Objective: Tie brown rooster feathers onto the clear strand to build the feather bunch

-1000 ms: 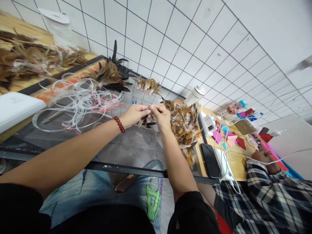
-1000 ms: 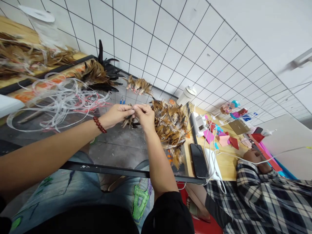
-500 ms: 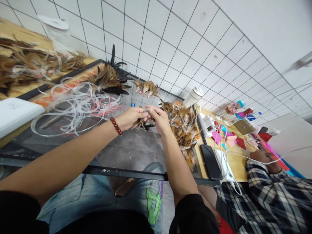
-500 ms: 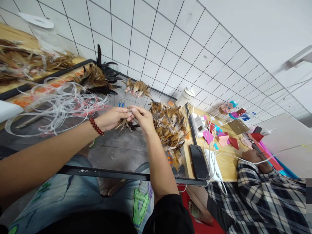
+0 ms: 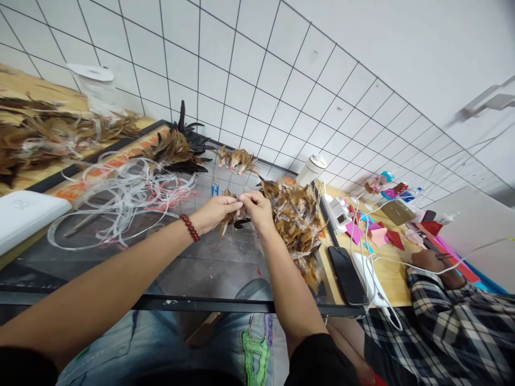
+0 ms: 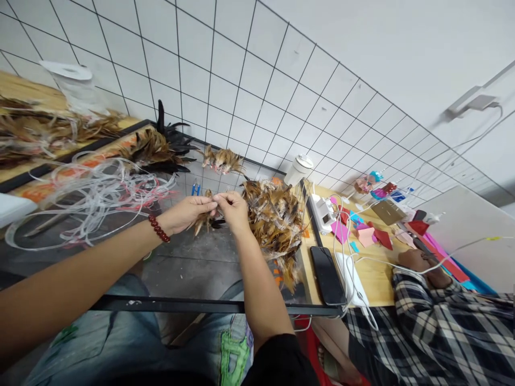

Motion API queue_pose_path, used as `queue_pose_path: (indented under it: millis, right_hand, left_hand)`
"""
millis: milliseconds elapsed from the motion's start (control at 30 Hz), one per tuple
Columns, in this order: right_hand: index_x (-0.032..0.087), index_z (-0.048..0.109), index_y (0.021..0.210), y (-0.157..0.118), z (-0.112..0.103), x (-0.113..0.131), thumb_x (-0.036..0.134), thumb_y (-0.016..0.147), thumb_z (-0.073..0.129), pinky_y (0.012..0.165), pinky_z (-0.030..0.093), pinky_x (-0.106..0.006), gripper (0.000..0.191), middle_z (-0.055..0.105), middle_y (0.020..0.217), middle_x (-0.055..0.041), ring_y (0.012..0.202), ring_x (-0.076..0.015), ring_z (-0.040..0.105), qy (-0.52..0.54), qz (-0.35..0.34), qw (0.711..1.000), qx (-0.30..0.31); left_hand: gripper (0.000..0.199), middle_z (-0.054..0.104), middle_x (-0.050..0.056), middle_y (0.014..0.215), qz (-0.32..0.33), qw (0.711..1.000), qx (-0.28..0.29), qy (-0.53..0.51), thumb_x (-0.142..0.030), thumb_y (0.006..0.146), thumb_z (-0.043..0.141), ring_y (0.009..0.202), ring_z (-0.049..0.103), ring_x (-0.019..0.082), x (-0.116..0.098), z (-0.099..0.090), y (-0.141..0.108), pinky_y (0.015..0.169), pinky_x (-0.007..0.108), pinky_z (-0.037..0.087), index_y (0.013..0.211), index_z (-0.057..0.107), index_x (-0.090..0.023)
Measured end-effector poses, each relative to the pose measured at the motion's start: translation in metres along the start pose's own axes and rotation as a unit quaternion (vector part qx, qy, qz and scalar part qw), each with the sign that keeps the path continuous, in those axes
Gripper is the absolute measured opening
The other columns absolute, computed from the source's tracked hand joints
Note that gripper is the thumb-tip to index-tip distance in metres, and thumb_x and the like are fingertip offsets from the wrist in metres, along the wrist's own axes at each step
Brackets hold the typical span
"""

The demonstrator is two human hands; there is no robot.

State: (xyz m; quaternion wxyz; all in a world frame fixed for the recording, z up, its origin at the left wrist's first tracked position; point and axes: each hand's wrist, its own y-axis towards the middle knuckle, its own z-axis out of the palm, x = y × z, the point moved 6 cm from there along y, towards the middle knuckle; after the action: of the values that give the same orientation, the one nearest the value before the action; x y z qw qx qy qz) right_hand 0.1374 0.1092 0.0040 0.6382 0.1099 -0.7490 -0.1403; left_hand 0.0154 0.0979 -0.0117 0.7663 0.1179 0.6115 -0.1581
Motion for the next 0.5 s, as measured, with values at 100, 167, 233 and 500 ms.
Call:
queue_pose_path:
  millis: [100,167,233,500]
  right_hand:
    - [0.019,0.070,0.074,0.000,0.001,-0.001,0.042,0.080,0.062,0.077,0.048,-0.027,0.025,0.061,0.075,0.0002,0.077,-0.0135,0.058,-0.022,-0.008,1.000,-0.016]
    - [0.019,0.070,0.082,0.001,-0.004,0.001,0.037,0.084,0.059,0.080,0.047,-0.026,0.021,0.065,0.082,-0.0007,0.081,-0.0134,0.059,-0.081,-0.012,0.996,-0.029]
    - [0.019,0.071,0.086,0.001,-0.008,0.002,0.030,0.084,0.060,0.080,0.047,-0.026,0.015,0.066,0.085,-0.0011,0.082,-0.0136,0.060,-0.183,-0.005,0.983,-0.016]
    - [0.021,0.070,0.098,-0.011,-0.004,-0.005,0.031,0.087,0.055,0.078,0.046,-0.032,0.021,0.065,0.105,-0.0099,0.090,-0.0220,0.063,-0.538,0.024,0.838,0.086]
  left_hand:
    - [0.033,0.058,0.002,0.056,0.040,0.998,-0.038,0.015,-0.042,0.064,0.078,0.054,0.050,0.011,-0.003,-0.006,0.003,0.054,0.024,0.041,0.054,0.062,-0.015]
    - [0.027,0.060,0.002,0.059,0.076,0.992,-0.096,-0.003,-0.039,0.067,0.076,0.056,0.053,0.012,-0.009,-0.015,0.004,0.057,0.025,0.043,0.060,0.065,-0.015]
    - [0.021,0.061,0.002,0.062,0.119,0.977,-0.173,-0.037,-0.035,0.070,0.073,0.059,0.056,0.012,-0.015,-0.027,0.004,0.061,0.025,0.046,0.066,0.065,-0.015]
    - [0.013,0.059,-0.001,0.059,0.147,0.952,-0.265,-0.049,-0.026,0.077,0.065,0.060,0.058,0.011,-0.021,-0.036,-0.002,0.063,0.022,0.046,0.069,0.063,-0.016]
